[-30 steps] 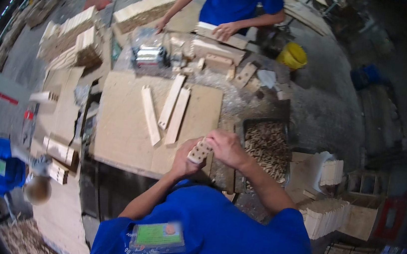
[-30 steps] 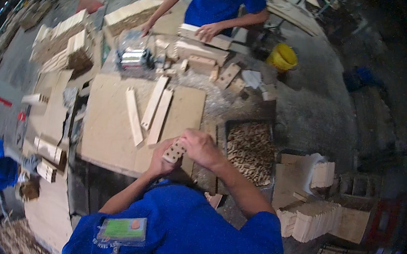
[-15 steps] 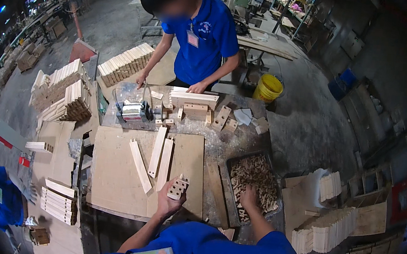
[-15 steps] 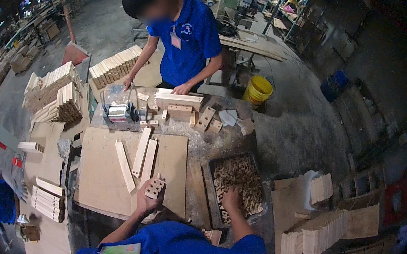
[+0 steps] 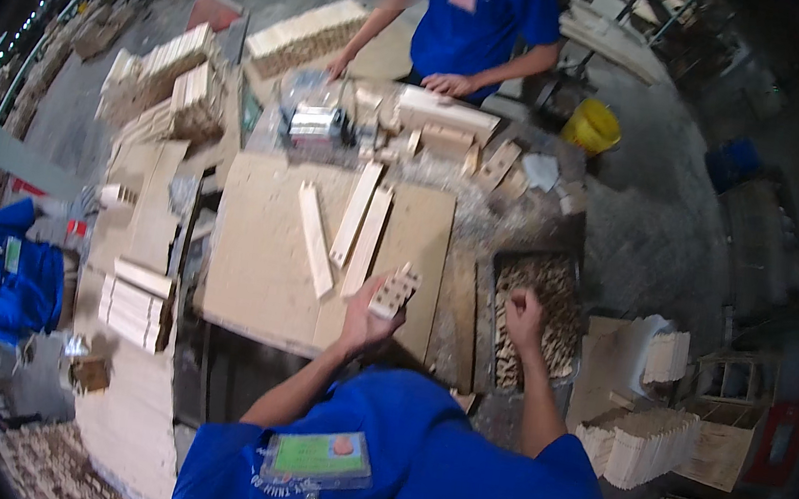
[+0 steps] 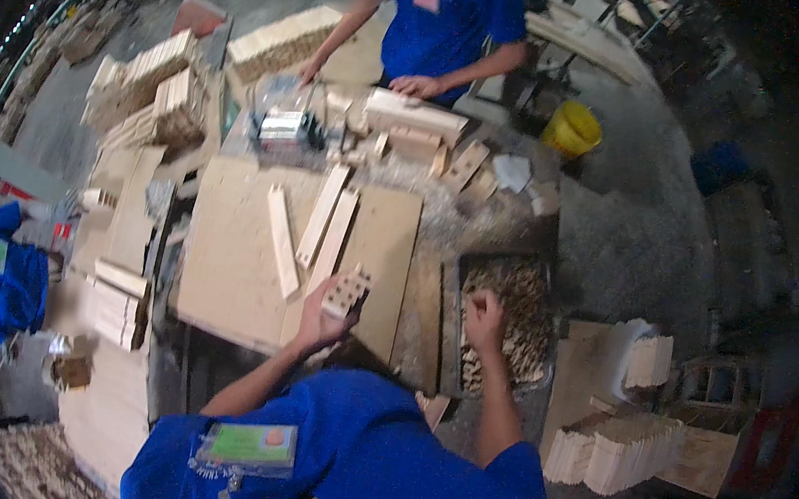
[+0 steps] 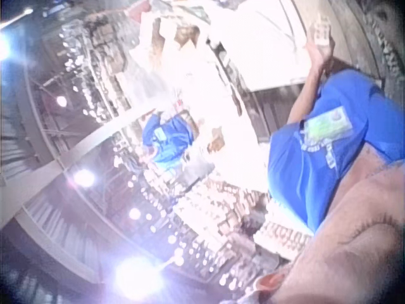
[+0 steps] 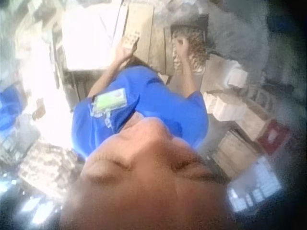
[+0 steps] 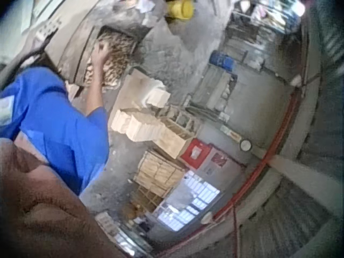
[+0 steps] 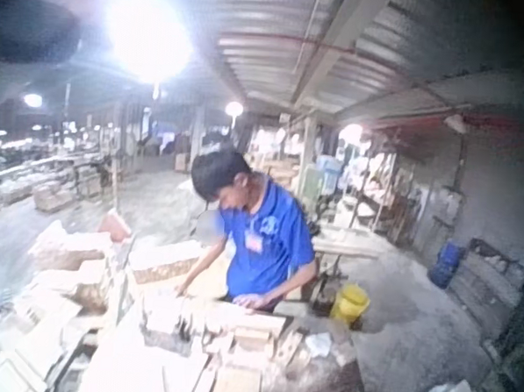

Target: The person inserts small cylindrical wooden pegs into pre-drilled holes on rectangular wooden blocks. They repeatedly pick up blocks, insert pegs one by one, and place the completed blocks on the table. Other workers are visible in the background performing similar tasks.

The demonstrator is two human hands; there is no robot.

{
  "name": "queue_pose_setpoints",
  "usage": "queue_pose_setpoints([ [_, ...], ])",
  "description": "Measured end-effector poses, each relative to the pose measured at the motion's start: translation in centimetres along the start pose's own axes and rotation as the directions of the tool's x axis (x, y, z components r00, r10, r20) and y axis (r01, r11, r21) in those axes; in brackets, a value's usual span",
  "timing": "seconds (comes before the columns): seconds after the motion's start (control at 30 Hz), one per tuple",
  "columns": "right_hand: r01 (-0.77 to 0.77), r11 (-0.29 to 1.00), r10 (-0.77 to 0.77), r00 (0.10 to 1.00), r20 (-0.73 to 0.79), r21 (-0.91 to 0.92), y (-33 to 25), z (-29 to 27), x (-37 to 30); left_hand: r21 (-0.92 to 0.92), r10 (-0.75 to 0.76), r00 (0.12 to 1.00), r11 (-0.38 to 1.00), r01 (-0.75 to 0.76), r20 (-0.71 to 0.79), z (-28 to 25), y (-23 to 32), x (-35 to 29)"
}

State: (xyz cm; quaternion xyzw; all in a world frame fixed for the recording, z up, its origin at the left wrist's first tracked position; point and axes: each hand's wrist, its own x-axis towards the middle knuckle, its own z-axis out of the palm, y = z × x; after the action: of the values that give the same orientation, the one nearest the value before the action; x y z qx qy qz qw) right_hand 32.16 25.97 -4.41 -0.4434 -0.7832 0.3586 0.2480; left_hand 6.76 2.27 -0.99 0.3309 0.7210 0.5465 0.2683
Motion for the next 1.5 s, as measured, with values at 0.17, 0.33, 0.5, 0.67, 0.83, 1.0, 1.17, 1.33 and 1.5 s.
queue_pose_setpoints([
  [0.17, 0.288, 0.926, -0.347, 0.904, 0.25, 0.244, -13.8, 1.6, 1.5, 0.005, 0.03, 0.999, 1.0, -0.03, -0.017, -0.4, 0.7, -0.5],
  [0.33, 0.357, 0.915, -0.402, 0.813, 0.421, 0.186, -17.7, 3.1, 2.9, -0.009, 0.024, 1.0, 1.0, -0.024, 0.008, -0.3, 0.3, -0.5],
  [0.5, 0.519, 0.849, -0.501, 0.735, 0.458, 0.098, -19.5, 3.5, 3.8, 0.073, 0.14, 0.989, 0.988, -0.136, -0.046, -0.3, 0.1, -0.6],
  [0.67, 0.577, 0.804, -0.566, 0.669, 0.481, 0.143, -19.8, 3.0, 4.2, 0.045, 0.142, 0.988, 0.989, -0.14, -0.057, -0.1, -0.3, -0.8],
  [0.83, 0.637, 0.767, -0.548, 0.588, 0.595, 0.078, -20.4, 2.6, 4.6, 0.072, 0.176, 0.983, 0.983, -0.172, -0.051, -0.2, -0.3, -0.9],
  [1.0, 0.703, 0.71, -0.469, 0.519, 0.714, -0.044, -21.4, 2.3, 4.8, 0.122, 0.247, 0.968, 0.963, -0.24, -0.04, -0.2, -0.2, -0.9],
  [1.17, 0.748, 0.658, -0.417, 0.459, 0.785, -0.087, -21.7, 2.6, 5.3, 0.124, 0.259, 0.965, 0.96, -0.252, -0.042, 0.2, -0.4, -0.8],
  [1.33, 0.691, 0.716, -0.438, 0.556, 0.707, -0.1, -20.5, 3.0, 4.4, 0.106, 0.227, 0.972, 0.97, -0.22, -0.056, 0.7, -0.5, -0.8],
  [1.5, 0.538, 0.842, -0.402, 0.669, 0.625, -0.034, -18.6, 3.2, 3.6, 0.095, 0.263, 0.963, 0.962, -0.256, -0.064, 0.7, -0.7, -0.7],
])
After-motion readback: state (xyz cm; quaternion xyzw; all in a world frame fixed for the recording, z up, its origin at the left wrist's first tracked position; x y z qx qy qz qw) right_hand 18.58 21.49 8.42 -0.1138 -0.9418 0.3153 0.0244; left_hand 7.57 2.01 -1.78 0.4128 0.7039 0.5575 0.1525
